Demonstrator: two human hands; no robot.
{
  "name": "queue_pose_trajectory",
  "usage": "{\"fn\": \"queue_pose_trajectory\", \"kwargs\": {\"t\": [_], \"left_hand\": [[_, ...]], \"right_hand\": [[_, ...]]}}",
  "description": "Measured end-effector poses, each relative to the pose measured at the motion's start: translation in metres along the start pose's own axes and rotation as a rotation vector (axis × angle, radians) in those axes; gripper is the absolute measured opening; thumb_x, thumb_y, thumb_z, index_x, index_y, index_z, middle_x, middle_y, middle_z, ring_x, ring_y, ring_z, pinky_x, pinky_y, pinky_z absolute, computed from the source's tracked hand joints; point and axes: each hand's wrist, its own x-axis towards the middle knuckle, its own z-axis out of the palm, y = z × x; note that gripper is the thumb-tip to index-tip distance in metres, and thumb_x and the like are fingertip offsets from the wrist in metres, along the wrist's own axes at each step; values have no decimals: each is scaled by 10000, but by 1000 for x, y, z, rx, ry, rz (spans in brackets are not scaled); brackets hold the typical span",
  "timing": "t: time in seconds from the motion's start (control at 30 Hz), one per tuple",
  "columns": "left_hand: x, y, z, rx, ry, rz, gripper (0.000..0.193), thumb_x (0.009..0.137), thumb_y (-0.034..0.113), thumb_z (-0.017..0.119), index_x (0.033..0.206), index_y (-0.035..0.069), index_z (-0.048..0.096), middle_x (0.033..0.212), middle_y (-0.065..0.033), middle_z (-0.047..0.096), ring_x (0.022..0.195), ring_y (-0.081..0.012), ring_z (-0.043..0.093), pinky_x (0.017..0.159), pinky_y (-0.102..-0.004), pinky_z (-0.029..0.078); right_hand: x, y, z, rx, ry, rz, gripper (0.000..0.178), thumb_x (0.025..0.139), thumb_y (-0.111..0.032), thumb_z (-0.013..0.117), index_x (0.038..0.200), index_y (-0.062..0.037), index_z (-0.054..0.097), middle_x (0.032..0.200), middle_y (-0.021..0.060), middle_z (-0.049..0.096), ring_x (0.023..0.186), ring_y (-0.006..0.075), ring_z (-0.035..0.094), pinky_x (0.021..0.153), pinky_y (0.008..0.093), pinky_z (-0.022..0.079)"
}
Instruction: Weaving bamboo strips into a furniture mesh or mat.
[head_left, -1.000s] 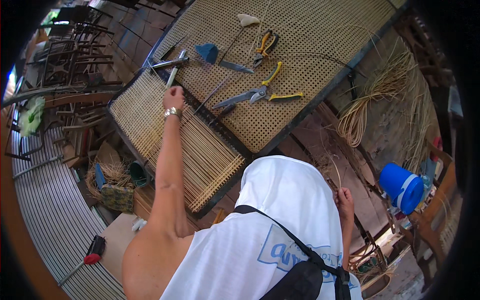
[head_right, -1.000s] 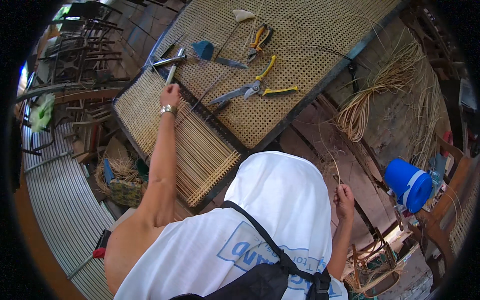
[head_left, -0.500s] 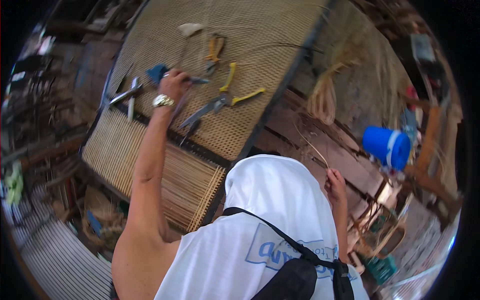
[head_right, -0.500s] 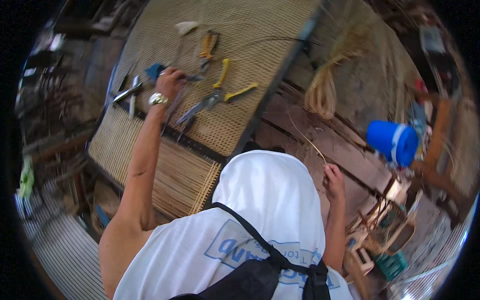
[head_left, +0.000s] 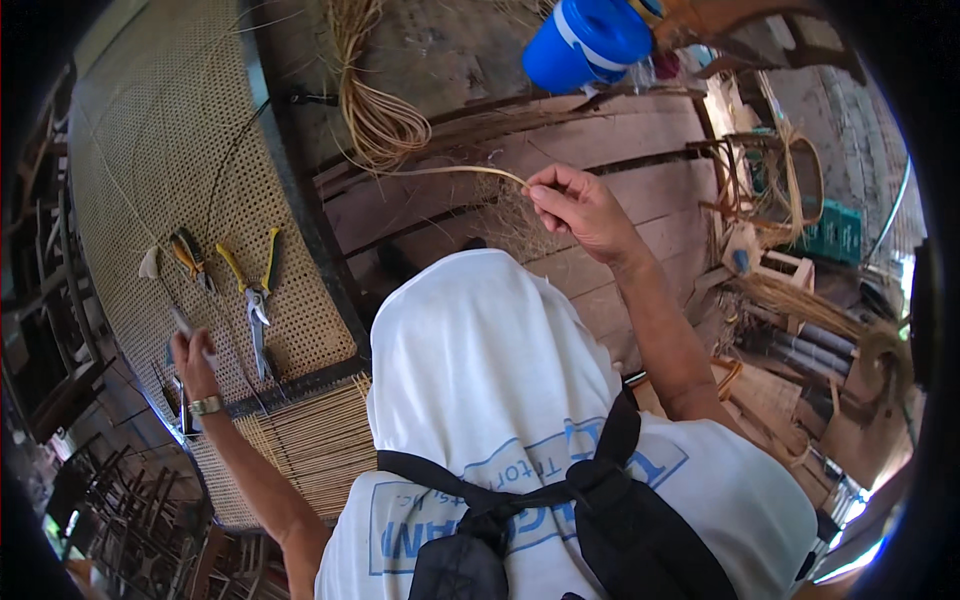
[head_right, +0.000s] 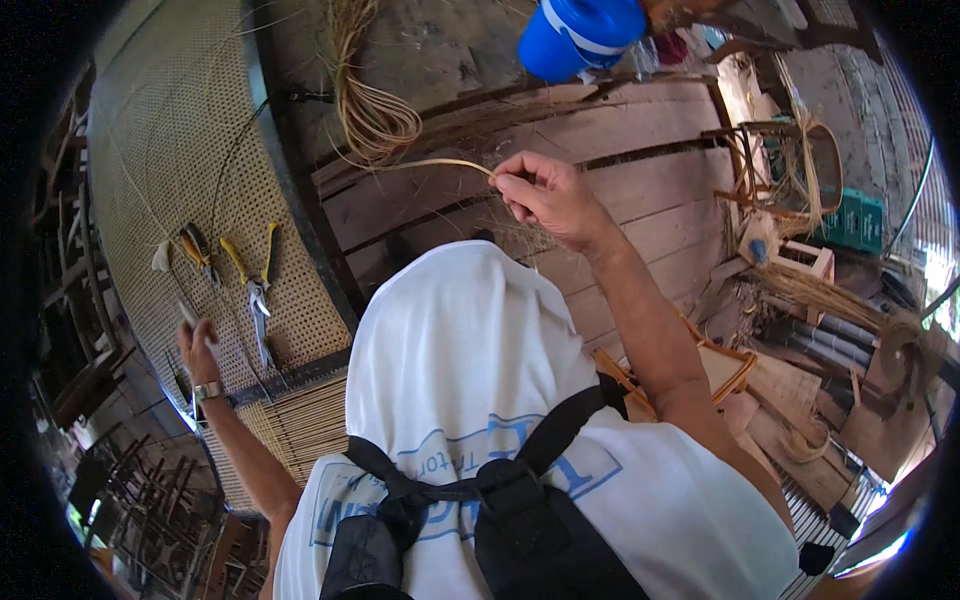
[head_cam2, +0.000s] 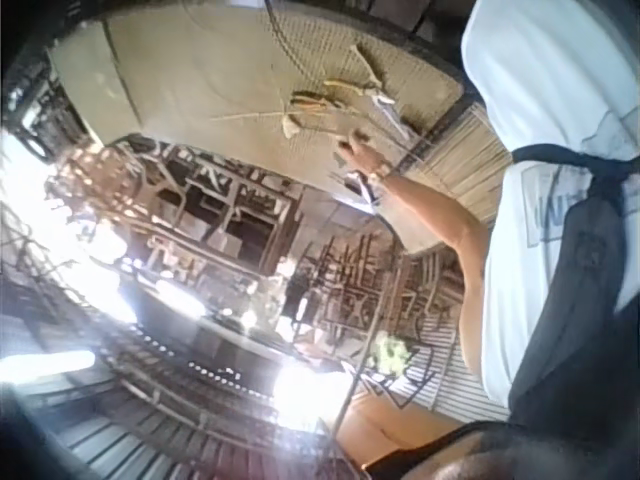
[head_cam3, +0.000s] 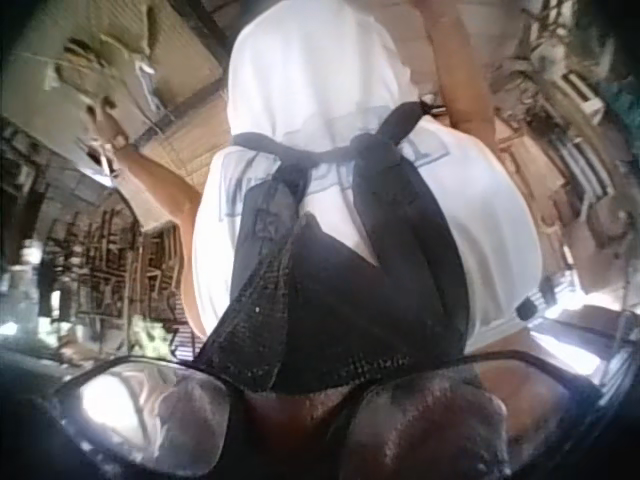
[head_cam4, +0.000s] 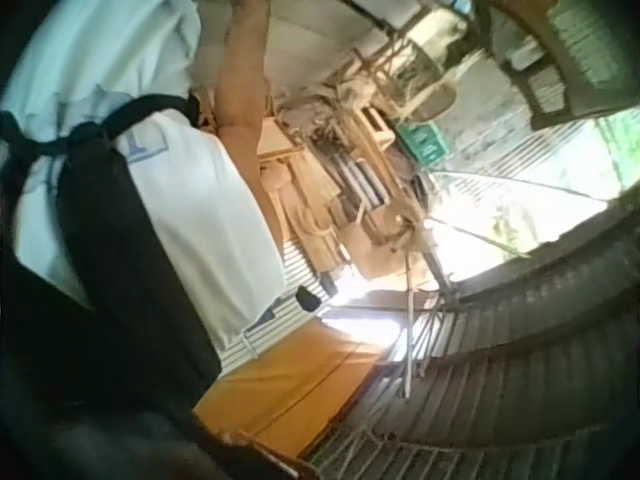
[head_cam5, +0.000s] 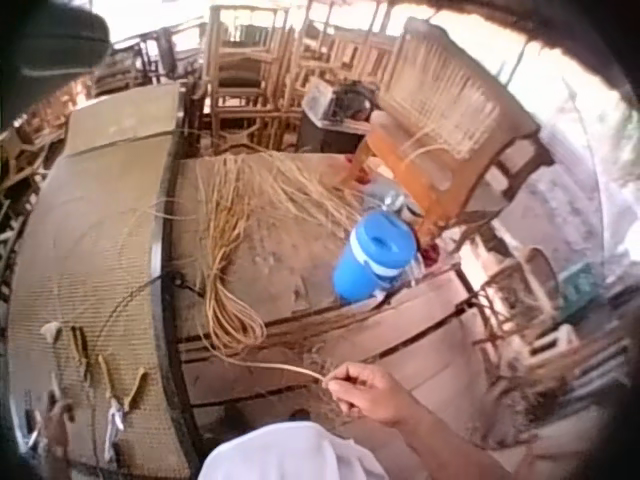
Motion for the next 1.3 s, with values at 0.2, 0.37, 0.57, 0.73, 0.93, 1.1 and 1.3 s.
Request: {"fn": "queue_pose_trajectory", "kwargs": {"t": [0.2, 0.37, 0.57, 0.73, 0.93, 1.1, 1.3], "left_hand": [[-100, 147, 264, -437, -671, -230, 387, 998, 387, 540, 1082, 39, 685, 662, 53, 483, 547, -41, 384, 478, -221, 275], [-109, 198, 383, -800, -1032, -509, 421, 1014, 378, 505, 1211, 19, 603, 927, -42, 696, 560, -61, 412, 513, -220, 330], [-58, 217, 398, -559, -821, -173, 274, 975, 244, 613, 1111, 15, 675, 963, -56, 710, 527, -52, 443, 464, -200, 331], [21, 206, 396, -357, -704, -43, 252, 963, 219, 639, 1078, 0, 690, 900, -55, 710, 539, -52, 455, 474, -206, 349], [53, 206, 427, -297, -745, -146, 265, 949, 234, 664, 1050, -10, 690, 875, -63, 702, 544, -60, 456, 479, -215, 341], [66, 203, 461, -297, -861, -273, 279, 934, 240, 684, 1030, -22, 688, 864, -59, 695, 541, -65, 459, 475, -219, 328], [80, 202, 498, -171, -992, -328, 237, 930, 250, 690, 1000, 25, 705, 812, -35, 682, 533, -59, 474, 463, -218, 331]], "right_hand": [[-6, 11, -14, -13, -51, -90, 111, 973, -138, 601, 1002, -39, 642, 746, -49, 559, 602, 12, 470, 524, 160, 373], [-6, 15, -17, -58, -56, -119, 101, 967, -126, 603, 991, -35, 640, 751, -53, 552, 630, 10, 467, 542, 163, 370], [-32, 45, -62, -131, 97, -124, 83, 952, -114, 612, 971, -38, 638, 806, -53, 554, 721, 22, 479, 632, 186, 395], [-70, 123, -135, -206, 152, -3, 109, 942, -121, 616, 955, -14, 632, 812, -39, 566, 747, 50, 498, 669, 218, 431], [-105, 222, -203, -742, -10, 546, 317, 889, -224, 683, 1085, 17, 623, 1016, 132, 661, 926, 233, 627, 831, 341, 493], [-21, 159, -141, -560, 129, 197, 553, 890, -266, 671, 1361, -25, 507, 1362, 165, 537, 1279, 267, 508, 1065, 361, 404], [143, 86, -33, -90, 308, -70, 474, 953, -326, 633, 1310, -34, 523, 1252, 147, 603, 1155, 205, 576, 959, 325, 459]]}}
